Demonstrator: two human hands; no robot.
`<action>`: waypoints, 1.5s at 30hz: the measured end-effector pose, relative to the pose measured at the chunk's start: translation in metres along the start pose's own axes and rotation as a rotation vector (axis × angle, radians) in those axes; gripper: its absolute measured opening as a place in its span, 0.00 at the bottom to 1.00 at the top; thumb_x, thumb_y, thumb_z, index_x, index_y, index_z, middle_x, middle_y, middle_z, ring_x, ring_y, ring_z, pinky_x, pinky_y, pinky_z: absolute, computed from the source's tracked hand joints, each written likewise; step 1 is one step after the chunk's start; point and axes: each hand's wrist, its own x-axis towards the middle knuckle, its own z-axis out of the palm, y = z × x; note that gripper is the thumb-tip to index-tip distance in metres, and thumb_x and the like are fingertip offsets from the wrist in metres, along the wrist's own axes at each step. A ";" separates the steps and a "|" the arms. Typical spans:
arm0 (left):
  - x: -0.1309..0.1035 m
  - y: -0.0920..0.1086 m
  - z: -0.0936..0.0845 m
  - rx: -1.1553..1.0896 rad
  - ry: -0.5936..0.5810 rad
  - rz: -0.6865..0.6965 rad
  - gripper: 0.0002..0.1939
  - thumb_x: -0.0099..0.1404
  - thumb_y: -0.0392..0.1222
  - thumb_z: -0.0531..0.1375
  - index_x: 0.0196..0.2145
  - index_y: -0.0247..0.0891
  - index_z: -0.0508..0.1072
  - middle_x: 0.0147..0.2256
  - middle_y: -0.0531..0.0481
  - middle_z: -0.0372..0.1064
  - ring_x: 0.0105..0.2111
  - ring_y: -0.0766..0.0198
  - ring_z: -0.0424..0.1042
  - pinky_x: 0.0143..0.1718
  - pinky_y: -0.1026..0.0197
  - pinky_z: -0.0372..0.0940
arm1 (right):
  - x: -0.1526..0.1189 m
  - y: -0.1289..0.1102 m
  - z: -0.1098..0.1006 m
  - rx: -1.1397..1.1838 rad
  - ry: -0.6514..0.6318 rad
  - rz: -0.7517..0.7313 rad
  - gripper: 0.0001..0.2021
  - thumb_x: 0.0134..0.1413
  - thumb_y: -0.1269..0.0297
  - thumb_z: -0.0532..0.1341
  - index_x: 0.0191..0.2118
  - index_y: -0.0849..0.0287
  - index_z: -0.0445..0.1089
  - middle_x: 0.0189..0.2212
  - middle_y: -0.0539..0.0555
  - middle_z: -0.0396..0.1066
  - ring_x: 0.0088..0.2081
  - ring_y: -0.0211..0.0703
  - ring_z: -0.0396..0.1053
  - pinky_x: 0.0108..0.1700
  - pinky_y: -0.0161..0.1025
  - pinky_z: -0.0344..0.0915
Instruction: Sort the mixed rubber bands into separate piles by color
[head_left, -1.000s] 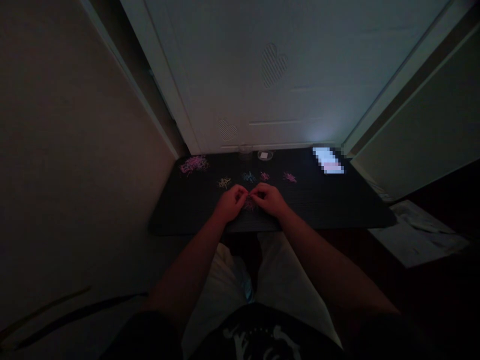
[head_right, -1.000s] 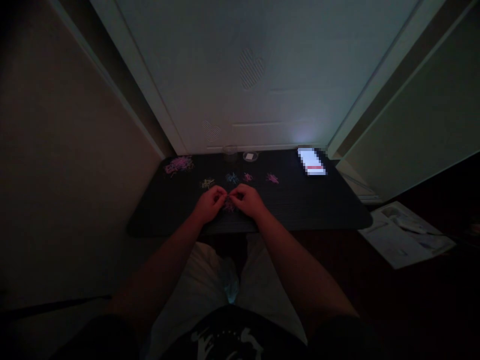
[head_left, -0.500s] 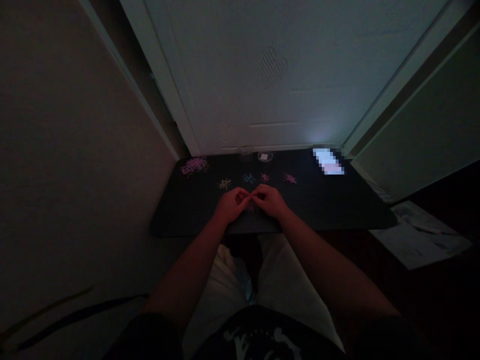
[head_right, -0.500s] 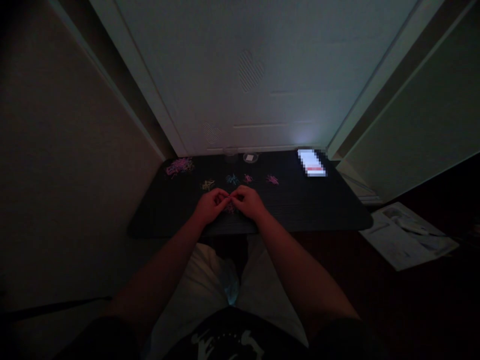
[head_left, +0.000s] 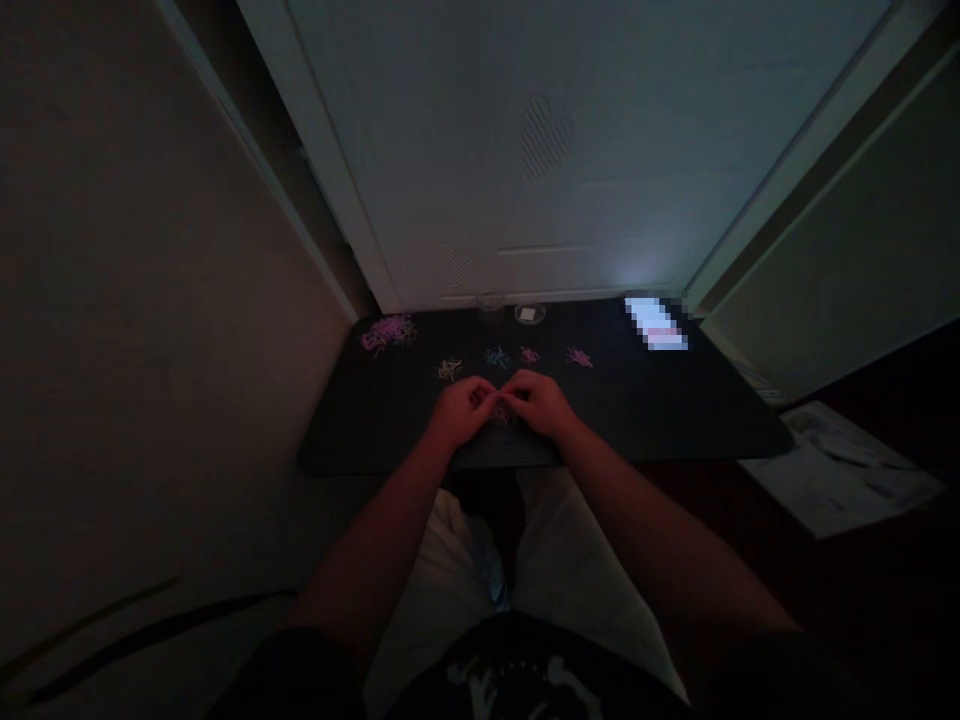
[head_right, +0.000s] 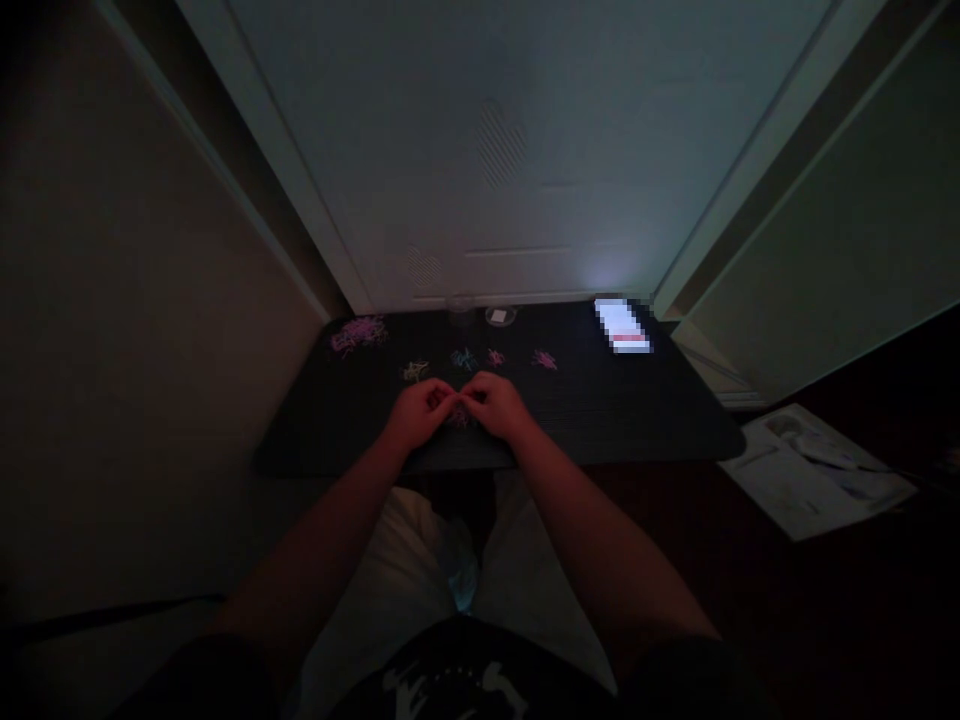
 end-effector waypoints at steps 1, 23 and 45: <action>0.000 0.000 0.000 -0.009 0.001 0.003 0.10 0.59 0.46 0.57 0.33 0.36 0.72 0.26 0.52 0.69 0.24 0.69 0.64 0.26 0.66 0.60 | 0.000 0.000 0.000 -0.002 -0.005 -0.003 0.05 0.50 0.68 0.60 0.28 0.60 0.73 0.26 0.51 0.66 0.29 0.36 0.63 0.31 0.34 0.58; -0.001 0.002 -0.001 0.053 0.001 0.061 0.08 0.58 0.43 0.58 0.35 0.38 0.72 0.26 0.53 0.66 0.26 0.68 0.63 0.27 0.65 0.58 | 0.000 -0.005 0.001 -0.058 -0.002 -0.059 0.05 0.46 0.72 0.58 0.24 0.60 0.69 0.23 0.50 0.63 0.27 0.36 0.61 0.30 0.34 0.56; 0.001 0.001 -0.003 0.075 0.138 0.038 0.07 0.63 0.41 0.52 0.32 0.37 0.67 0.31 0.49 0.67 0.33 0.64 0.65 0.37 0.61 0.60 | 0.000 -0.008 0.003 -0.090 0.069 -0.004 0.03 0.47 0.72 0.56 0.27 0.60 0.66 0.24 0.50 0.63 0.27 0.36 0.60 0.30 0.34 0.57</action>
